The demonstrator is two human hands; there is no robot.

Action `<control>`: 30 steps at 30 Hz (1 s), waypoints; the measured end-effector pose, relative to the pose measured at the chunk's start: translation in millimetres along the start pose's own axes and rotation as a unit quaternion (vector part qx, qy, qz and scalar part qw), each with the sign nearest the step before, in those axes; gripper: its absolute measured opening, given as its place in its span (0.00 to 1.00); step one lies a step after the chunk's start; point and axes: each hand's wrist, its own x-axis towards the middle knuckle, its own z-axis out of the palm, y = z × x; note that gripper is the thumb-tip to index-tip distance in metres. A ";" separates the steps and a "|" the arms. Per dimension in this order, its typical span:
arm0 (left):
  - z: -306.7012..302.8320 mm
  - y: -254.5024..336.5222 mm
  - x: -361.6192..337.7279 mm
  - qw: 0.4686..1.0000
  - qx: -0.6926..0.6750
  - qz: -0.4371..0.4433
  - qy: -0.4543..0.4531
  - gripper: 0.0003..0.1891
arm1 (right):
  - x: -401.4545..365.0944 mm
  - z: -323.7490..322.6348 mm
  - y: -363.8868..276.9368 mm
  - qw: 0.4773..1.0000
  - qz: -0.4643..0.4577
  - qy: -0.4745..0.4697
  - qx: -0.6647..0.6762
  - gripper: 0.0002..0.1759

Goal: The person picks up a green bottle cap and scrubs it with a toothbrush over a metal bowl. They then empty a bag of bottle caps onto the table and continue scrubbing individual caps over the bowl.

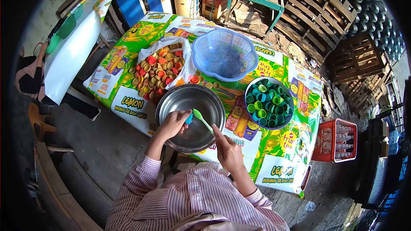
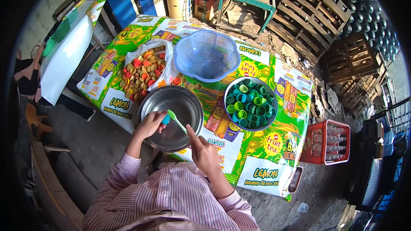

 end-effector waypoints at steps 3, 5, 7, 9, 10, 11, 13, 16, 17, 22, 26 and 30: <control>3.4 6.7 -9.9 0.975 -0.008 0.202 0.093 0.11 | -5.3 -0.8 -4.6 0.997 0.001 0.049 0.053 0.27; 7.1 14.3 -17.0 0.934 0.201 0.260 0.139 0.14 | -6.7 7.1 4.5 0.998 0.050 0.026 0.016 0.26; -2.3 -1.4 -19.2 0.845 0.479 0.226 0.077 0.15 | -7.7 11.9 11.7 0.993 0.101 -0.007 -0.062 0.25; -1.1 11.4 -25.5 0.913 0.330 0.219 0.093 0.15 | -6.1 3.9 6.7 0.998 0.015 0.067 -0.004 0.24; 1.1 22.5 -30.2 0.919 0.289 0.245 0.108 0.15 | -3.9 -0.7 1.6 0.997 0.019 0.076 0.022 0.23; 2.7 28.0 -33.3 0.923 0.246 0.268 0.123 0.15 | -1.4 -4.1 -1.5 0.995 0.024 0.083 0.047 0.22; 3.8 17.9 -26.6 0.902 0.319 0.271 0.110 0.15 | 3.8 -0.5 1.8 0.993 0.029 0.085 0.073 0.20; 2.4 8.1 -23.8 0.879 0.365 0.293 0.091 0.16 | 5.0 5.0 -5.6 0.984 0.077 0.086 0.133 0.17; 8.5 11.3 -25.0 0.916 0.264 0.282 0.110 0.16 | 4.0 7.3 -8.5 0.978 0.090 0.083 0.166 0.17; 13.6 2.6 -29.5 0.891 0.342 0.279 0.102 0.17 | 12.8 15.2 -7.9 0.963 0.147 0.057 0.220 0.17; 34.5 -2.3 -39.8 0.915 0.215 0.317 0.126 0.22 | 18.2 23.5 -3.4 0.965 0.159 0.010 0.208 0.15; 43.0 -13.6 -48.0 0.907 0.229 0.319 0.154 0.26 | 14.6 26.6 -11.4 0.975 0.120 0.019 0.186 0.11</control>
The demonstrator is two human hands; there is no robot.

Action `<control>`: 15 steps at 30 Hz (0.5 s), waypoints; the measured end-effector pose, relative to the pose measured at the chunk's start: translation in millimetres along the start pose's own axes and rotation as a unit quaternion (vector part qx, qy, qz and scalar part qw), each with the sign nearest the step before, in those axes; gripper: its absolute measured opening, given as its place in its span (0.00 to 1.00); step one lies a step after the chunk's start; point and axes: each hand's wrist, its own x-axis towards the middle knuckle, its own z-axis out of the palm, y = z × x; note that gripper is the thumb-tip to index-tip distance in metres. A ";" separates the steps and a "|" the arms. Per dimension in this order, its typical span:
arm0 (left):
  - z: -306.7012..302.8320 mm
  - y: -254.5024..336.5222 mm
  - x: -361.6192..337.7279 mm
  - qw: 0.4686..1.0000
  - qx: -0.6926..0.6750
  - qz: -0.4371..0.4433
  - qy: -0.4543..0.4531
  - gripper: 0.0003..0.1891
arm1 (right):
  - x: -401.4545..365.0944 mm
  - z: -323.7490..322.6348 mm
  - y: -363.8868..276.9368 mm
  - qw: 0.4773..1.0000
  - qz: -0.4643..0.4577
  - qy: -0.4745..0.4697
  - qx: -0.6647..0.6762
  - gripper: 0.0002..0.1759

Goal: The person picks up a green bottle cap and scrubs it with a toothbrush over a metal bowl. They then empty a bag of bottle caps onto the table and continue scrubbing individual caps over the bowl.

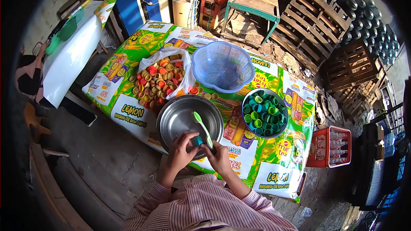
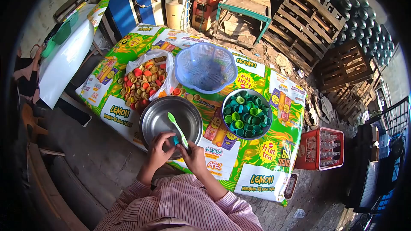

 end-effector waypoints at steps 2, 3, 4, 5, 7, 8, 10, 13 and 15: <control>1.7 0.0 -0.6 1.000 0.007 -0.003 -0.021 0.29 | -2.5 -3.5 -1.9 1.000 -0.006 -0.007 -0.004 0.10; 3.1 4.5 3.2 0.999 -0.028 0.002 -0.018 0.32 | -2.2 -7.0 -2.3 1.000 -0.020 0.015 -0.003 0.09; 1.5 7.7 5.8 0.998 -0.062 0.006 -0.017 0.36 | -2.3 -10.9 -2.9 0.999 -0.032 0.037 -0.001 0.07; -4.1 8.3 9.8 0.998 -0.051 0.006 -0.045 0.40 | 2.2 -20.9 -3.8 0.993 -0.053 0.097 -0.049 0.05; -15.8 3.7 18.9 0.998 -0.064 0.014 -0.013 0.38 | 16.3 -48.5 3.8 0.960 -0.062 0.217 -0.167 0.10; -22.8 -1.5 21.1 0.998 -0.062 0.004 -0.012 0.37 | 20.0 -64.8 -0.6 0.949 -0.021 0.247 -0.193 0.10; -38.3 -14.1 24.9 0.998 -0.059 0.009 0.013 0.34 | 24.0 -91.1 22.2 0.910 -0.026 0.323 -0.259 0.10; -62.0 -29.5 25.4 0.997 -0.059 -0.022 0.035 0.29 | 27.9 -109.9 47.1 0.870 0.029 0.338 -0.358 0.08; -77.3 -41.9 25.0 0.997 -0.053 -0.038 0.044 0.28 | 29.7 -112.3 63.7 0.834 0.092 0.299 -0.455 0.12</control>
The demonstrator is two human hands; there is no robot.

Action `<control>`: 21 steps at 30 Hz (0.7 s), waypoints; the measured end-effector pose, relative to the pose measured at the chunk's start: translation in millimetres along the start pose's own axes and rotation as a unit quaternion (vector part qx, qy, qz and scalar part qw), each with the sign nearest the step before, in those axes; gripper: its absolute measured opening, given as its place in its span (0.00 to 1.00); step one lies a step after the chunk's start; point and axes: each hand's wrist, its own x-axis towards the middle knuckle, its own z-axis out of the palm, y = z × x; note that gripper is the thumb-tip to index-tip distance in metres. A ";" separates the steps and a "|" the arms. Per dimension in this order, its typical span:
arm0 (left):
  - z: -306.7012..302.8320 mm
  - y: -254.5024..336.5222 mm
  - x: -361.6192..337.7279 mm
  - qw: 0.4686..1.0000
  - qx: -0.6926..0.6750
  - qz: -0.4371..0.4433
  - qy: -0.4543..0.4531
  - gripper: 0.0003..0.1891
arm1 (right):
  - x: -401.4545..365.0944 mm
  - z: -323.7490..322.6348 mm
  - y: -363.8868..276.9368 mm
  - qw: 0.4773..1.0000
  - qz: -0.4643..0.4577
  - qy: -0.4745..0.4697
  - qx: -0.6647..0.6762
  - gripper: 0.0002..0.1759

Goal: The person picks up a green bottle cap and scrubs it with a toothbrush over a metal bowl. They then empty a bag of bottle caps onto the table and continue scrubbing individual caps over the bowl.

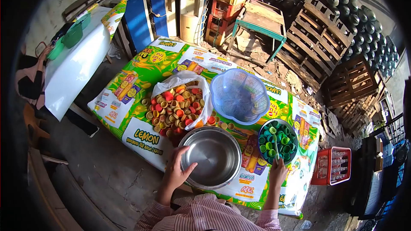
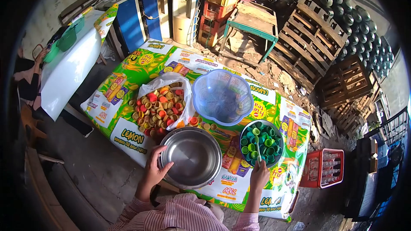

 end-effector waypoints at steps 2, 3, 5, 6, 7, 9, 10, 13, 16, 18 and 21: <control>-17.5 -12.0 2.0 0.999 -0.007 -0.028 0.040 0.28 | -0.3 -6.4 -15.7 0.995 0.002 0.074 0.063 0.13; -25.0 -25.3 0.4 0.997 -0.007 -0.058 0.057 0.27 | 0.6 -10.4 -25.8 0.993 0.019 0.088 0.073 0.14; -43.9 -44.8 4.4 0.990 -0.007 -0.103 0.097 0.26 | 2.0 -20.1 -65.4 0.981 -0.023 0.141 0.129 0.10; -53.3 -56.8 6.9 0.986 -0.005 -0.120 0.116 0.26 | 3.1 -21.5 -82.0 0.981 -0.020 0.124 0.150 0.10; -62.2 -72.2 8.3 0.980 -0.005 -0.155 0.123 0.25 | 4.6 -21.8 -104.2 0.982 -0.005 0.068 0.177 0.10; -77.4 -111.9 15.2 0.975 -0.007 -0.174 0.135 0.23 | 7.1 -7.7 -152.8 0.959 -0.052 0.012 0.279 0.12; -85.1 -130.0 21.7 0.974 -0.004 -0.180 0.138 0.23 | 10.8 -0.5 -178.4 0.946 -0.095 -0.020 0.310 0.13; -103.9 -169.0 54.9 0.970 0.009 -0.214 0.117 0.22 | 21.9 38.2 -243.5 0.928 -0.119 -0.127 0.329 0.16; -113.8 -189.0 94.0 0.980 0.026 -0.178 0.088 0.23 | 34.4 67.6 -285.4 0.975 -0.135 -0.112 0.139 0.22; -112.1 -195.3 117.2 0.987 0.037 -0.134 0.078 0.25 | 37.4 87.4 -294.9 0.978 -0.121 -0.127 0.117 0.21; -98.5 -215.3 147.8 0.993 0.095 -0.059 0.044 0.30 | 44.4 102.4 -305.6 0.981 -0.089 -0.147 0.091 0.18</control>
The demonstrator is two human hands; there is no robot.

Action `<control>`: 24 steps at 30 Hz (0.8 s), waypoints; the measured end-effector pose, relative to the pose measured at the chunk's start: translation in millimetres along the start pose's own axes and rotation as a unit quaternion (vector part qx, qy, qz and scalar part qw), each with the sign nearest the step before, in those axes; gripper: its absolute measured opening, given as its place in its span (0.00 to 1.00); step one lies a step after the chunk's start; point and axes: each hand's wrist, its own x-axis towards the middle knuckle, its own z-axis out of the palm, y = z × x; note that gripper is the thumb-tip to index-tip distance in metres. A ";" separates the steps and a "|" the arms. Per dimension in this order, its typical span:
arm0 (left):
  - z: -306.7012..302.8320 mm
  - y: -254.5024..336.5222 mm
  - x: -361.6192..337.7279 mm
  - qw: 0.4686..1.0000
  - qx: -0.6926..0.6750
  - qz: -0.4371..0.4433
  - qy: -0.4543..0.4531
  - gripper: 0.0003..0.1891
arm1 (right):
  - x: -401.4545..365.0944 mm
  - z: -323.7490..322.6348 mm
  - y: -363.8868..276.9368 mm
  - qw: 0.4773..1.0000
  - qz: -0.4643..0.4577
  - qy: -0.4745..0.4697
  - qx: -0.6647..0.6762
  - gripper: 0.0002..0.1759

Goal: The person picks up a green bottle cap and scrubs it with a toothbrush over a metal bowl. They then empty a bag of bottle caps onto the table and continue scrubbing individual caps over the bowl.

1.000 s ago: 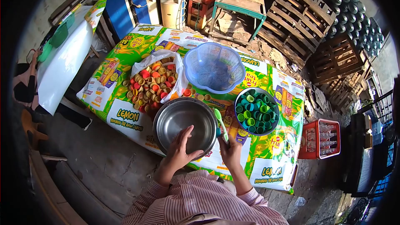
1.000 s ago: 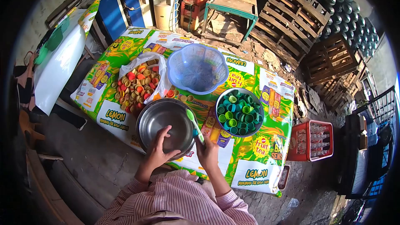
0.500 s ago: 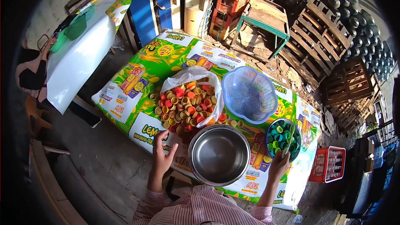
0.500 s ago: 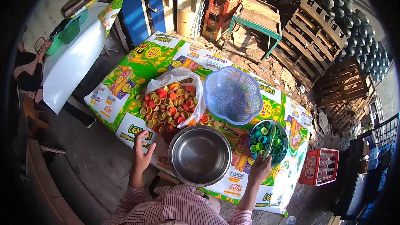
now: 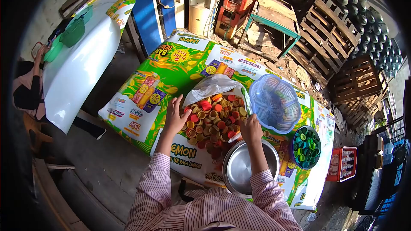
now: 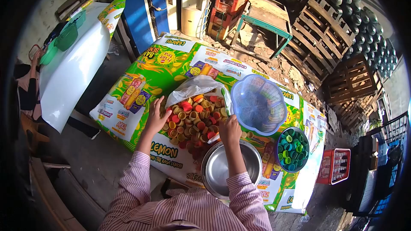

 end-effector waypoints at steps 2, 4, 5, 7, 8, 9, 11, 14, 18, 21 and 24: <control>12.4 -7.8 14.3 0.998 0.053 0.031 -0.019 0.29 | 3.6 7.7 2.6 0.999 0.030 0.003 -0.015 0.13; 23.6 -19.1 26.4 0.999 0.017 0.028 -0.044 0.28 | 7.5 4.2 4.9 0.999 0.034 0.027 -0.001 0.08; 24.7 -20.2 28.4 0.997 -0.019 -0.002 -0.079 0.28 | 11.4 9.7 15.1 0.998 0.026 0.046 0.022 0.07; 21.9 -12.2 33.0 0.996 -0.041 -0.012 -0.080 0.29 | 18.3 10.9 22.7 0.981 0.033 0.085 0.171 0.07; 20.9 -9.3 32.4 0.996 -0.026 -0.014 -0.081 0.29 | 17.6 12.8 28.3 0.941 0.041 0.117 0.315 0.07; 22.4 -8.7 29.2 0.996 -0.012 -0.017 -0.083 0.30 | 22.6 16.7 33.1 0.886 0.041 0.111 0.449 0.07; 24.3 -8.9 30.9 0.997 0.003 -0.005 -0.081 0.31 | 24.1 -3.7 5.2 0.846 0.086 0.088 0.518 0.06; 16.8 -0.9 35.1 0.991 -0.046 -0.047 -0.119 0.33 | 31.8 -14.8 -26.2 0.860 0.031 0.066 0.505 0.07; 8.5 8.2 36.0 0.988 -0.071 -0.057 -0.122 0.34 | 42.9 -21.3 -60.3 0.884 -0.072 0.025 0.461 0.06; 3.4 9.3 42.0 0.978 -0.097 -0.116 -0.142 0.37 | 40.7 -48.9 -95.2 0.837 -0.019 -0.004 0.548 0.05; 13.1 1.7 36.6 0.988 -0.060 -0.112 -0.091 0.41 | 44.5 -54.2 -88.6 0.925 -0.072 0.050 0.369 0.02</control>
